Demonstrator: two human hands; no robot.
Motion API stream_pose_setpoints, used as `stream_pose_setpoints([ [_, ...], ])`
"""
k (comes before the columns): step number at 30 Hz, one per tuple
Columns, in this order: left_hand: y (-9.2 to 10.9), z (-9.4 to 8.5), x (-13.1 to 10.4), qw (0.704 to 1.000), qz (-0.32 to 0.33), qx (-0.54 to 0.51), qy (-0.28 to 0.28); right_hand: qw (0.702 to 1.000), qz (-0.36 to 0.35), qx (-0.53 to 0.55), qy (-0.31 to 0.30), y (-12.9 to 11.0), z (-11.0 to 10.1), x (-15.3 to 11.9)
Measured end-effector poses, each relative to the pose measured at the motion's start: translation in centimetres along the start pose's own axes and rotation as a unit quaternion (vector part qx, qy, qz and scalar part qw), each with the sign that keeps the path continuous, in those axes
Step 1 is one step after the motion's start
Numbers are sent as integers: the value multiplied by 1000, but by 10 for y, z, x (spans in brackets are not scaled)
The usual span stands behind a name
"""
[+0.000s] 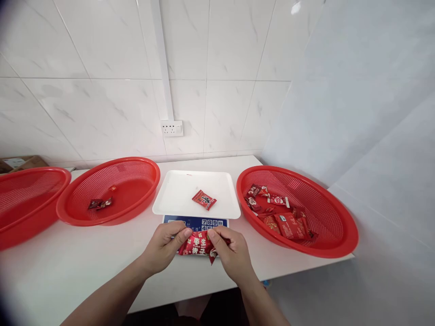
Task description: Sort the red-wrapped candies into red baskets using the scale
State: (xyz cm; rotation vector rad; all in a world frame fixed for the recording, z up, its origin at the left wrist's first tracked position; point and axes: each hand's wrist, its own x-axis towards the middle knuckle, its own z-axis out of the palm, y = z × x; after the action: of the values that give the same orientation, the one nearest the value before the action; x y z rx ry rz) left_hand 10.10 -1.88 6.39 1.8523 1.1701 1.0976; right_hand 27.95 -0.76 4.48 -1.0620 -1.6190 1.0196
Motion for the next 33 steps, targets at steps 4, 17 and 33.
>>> stream_pose_setpoints([
  [4, -4, 4, -2, 997, -26, -57, 55, 999, -20, -2, 46, -2, 2, -2],
  [17, -4, 1, -4, 956, -155, -249, -16, 997, -2, 26, 66, 8, 13, -5],
  [33, -53, -87, 30, 934, -94, 314, 142, 930, 115, 120, 327, 111, -23, -31],
])
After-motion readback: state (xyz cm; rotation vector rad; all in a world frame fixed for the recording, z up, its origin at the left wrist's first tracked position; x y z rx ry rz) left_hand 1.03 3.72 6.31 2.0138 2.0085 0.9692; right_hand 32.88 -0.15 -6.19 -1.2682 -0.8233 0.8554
